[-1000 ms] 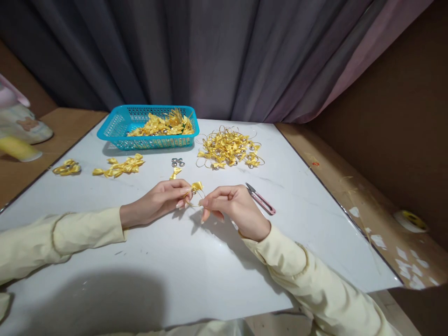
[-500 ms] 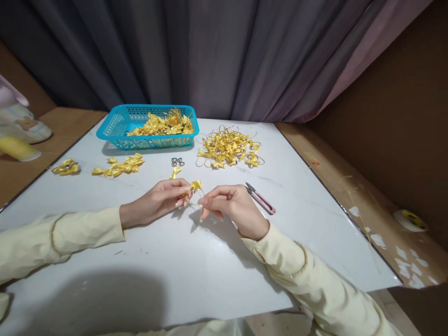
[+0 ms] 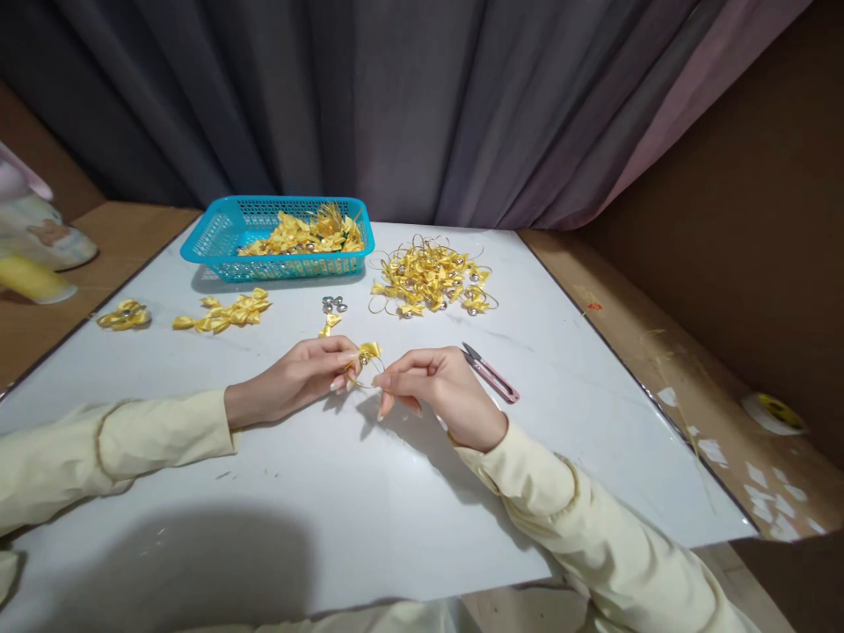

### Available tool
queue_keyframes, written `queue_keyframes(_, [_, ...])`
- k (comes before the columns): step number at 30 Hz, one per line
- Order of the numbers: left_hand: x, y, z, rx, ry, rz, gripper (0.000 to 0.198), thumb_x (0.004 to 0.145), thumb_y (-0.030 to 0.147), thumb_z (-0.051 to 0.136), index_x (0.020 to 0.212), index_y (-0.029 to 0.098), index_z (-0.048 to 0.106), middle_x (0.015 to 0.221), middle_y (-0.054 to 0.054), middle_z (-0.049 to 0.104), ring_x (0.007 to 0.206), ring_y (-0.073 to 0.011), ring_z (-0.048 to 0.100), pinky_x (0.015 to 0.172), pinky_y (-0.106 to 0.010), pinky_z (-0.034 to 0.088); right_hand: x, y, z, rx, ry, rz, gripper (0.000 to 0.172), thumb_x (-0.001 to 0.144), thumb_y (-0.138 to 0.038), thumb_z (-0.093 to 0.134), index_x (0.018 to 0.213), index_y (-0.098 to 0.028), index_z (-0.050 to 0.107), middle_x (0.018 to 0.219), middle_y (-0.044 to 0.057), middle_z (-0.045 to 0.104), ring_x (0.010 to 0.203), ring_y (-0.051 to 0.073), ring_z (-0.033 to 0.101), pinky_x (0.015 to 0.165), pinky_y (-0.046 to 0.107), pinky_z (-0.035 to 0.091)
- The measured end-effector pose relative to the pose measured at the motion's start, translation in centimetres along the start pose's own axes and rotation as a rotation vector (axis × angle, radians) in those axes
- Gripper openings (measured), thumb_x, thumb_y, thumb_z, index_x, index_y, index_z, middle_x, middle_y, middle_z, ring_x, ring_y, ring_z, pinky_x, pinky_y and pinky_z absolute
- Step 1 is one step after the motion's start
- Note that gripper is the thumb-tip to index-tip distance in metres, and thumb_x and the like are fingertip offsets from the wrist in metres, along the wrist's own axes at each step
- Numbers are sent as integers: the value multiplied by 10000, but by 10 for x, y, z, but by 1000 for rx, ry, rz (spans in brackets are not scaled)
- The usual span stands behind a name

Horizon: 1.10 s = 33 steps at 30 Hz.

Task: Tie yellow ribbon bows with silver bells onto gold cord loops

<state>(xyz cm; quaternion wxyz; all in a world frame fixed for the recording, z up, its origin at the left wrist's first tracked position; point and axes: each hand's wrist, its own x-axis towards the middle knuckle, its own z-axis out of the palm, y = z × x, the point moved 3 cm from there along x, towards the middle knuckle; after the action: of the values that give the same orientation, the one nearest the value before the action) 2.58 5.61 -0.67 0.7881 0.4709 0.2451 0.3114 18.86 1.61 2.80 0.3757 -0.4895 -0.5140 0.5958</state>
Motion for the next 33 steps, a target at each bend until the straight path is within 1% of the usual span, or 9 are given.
queue_keyframes(11, [0, 1, 3, -64, 10, -28, 121, 796, 206, 606, 725, 109, 601, 695, -15, 555, 579, -65, 461, 574, -182, 380, 2, -1, 0, -33, 12, -21, 187, 661, -304, 725, 643, -124, 676, 542, 37, 643, 456, 76, 403, 441, 227, 304])
queue_keyframes(18, [0, 1, 3, -82, 6, -36, 112, 786, 198, 615, 724, 105, 610, 690, -13, 558, 575, -59, 464, 576, -179, 382, 2, -1, -1, -42, 5, -26, 208, 666, -323, 713, 651, -119, 677, 535, 42, 640, 455, 77, 401, 429, 226, 297])
queue_keyframes(26, [0, 1, 2, -56, 0, -27, 106, 809, 183, 584, 737, 108, 604, 692, -12, 554, 588, -62, 468, 578, -177, 383, 0, -3, -1, -63, 22, -12, 176, 669, -284, 707, 607, -123, 671, 517, 40, 636, 448, 77, 385, 432, 234, 291])
queue_keyframes(33, [0, 0, 1, -20, 2, -32, 110, 807, 190, 584, 734, 111, 605, 704, -14, 557, 594, -64, 464, 587, -186, 384, 2, 0, -2, -61, 6, -13, 169, 675, -279, 705, 607, -128, 669, 518, 39, 638, 441, 75, 375, 428, 234, 279])
